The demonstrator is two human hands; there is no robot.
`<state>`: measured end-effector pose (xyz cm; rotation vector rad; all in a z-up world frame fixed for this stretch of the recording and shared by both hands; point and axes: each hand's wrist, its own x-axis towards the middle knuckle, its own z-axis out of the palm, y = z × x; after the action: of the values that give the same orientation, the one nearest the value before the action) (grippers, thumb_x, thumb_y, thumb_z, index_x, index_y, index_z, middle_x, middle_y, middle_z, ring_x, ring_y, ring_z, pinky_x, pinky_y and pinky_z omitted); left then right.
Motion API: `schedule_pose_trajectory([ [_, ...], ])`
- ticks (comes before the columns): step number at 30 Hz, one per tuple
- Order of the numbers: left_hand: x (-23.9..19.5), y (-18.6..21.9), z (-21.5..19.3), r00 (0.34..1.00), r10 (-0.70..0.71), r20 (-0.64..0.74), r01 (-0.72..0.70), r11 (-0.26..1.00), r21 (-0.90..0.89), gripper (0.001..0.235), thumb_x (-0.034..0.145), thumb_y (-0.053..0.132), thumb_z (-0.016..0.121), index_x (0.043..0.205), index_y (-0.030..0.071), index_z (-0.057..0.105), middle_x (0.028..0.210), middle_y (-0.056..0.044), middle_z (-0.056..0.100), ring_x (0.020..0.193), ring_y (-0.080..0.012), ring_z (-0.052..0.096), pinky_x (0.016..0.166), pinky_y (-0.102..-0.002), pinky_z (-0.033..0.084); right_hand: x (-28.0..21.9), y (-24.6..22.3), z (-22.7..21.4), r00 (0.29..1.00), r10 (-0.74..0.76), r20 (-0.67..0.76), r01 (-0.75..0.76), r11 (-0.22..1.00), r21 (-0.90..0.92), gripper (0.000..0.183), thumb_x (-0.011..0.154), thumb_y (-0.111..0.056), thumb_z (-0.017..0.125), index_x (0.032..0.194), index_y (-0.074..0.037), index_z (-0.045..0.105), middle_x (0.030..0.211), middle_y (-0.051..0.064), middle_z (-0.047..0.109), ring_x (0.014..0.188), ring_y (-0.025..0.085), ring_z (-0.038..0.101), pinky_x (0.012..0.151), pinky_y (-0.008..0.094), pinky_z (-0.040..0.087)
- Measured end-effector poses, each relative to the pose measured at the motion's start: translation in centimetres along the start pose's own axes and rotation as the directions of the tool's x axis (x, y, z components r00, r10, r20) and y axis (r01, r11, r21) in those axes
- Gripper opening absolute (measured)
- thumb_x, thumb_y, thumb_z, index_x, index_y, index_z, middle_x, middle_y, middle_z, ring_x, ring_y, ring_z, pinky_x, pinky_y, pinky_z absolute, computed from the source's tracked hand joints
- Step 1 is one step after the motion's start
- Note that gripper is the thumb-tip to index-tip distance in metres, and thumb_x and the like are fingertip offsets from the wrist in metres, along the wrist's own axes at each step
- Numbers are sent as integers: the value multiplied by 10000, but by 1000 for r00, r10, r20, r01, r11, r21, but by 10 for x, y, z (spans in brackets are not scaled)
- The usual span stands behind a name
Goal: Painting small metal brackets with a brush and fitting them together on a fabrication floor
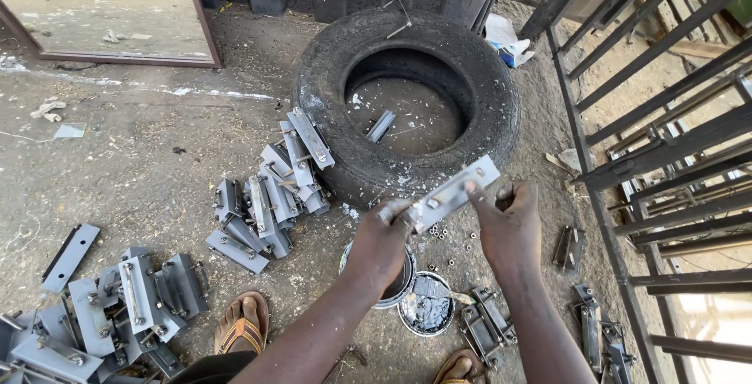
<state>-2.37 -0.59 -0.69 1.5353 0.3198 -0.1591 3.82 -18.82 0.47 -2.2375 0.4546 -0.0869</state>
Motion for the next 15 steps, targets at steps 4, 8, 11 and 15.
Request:
schedule_pose_trajectory([
  [4, 7, 18, -10, 981, -189, -44, 169, 946, -276, 382, 1014, 192, 592, 1263, -82, 686, 885, -116, 685, 697, -141, 569, 595, -291, 373, 1, 4, 2, 1000, -10, -8, 11, 994, 112, 416, 1037, -463, 657, 942, -97, 485, 717, 66, 485, 665, 247, 504, 605, 388, 398],
  [8, 27, 1, -20, 998, -53, -31, 36, 919, -392, 207, 884, 105, 692, 1015, -43, 754, 821, -85, 687, 701, -115, 587, 637, -239, 386, -10, -6, -1, 994, -108, 27, 105, 991, 84, 298, 1058, -353, 623, 960, -71, 618, 747, 127, 524, 725, 285, 506, 674, 429, 412],
  [11, 23, 5, -25, 998, -45, -50, 32, 973, -230, 127, 824, 118, 699, 890, 36, 771, 776, -72, 670, 722, -126, 561, 669, -262, 412, -33, -41, -14, 927, -375, -5, 375, 927, -16, 152, 1064, -170, 590, 1106, -52, 677, 815, 203, 548, 792, 381, 549, 743, 494, 462],
  [15, 18, 3, -33, 999, 36, 0, -36, 996, -79, 174, 912, 113, 601, 968, 31, 744, 757, -128, 653, 726, -173, 563, 661, -351, 425, -40, -49, -1, 817, -571, 83, 576, 805, -139, 362, 1030, -48, 517, 1358, -131, 647, 936, 214, 552, 790, 386, 597, 691, 540, 535],
])
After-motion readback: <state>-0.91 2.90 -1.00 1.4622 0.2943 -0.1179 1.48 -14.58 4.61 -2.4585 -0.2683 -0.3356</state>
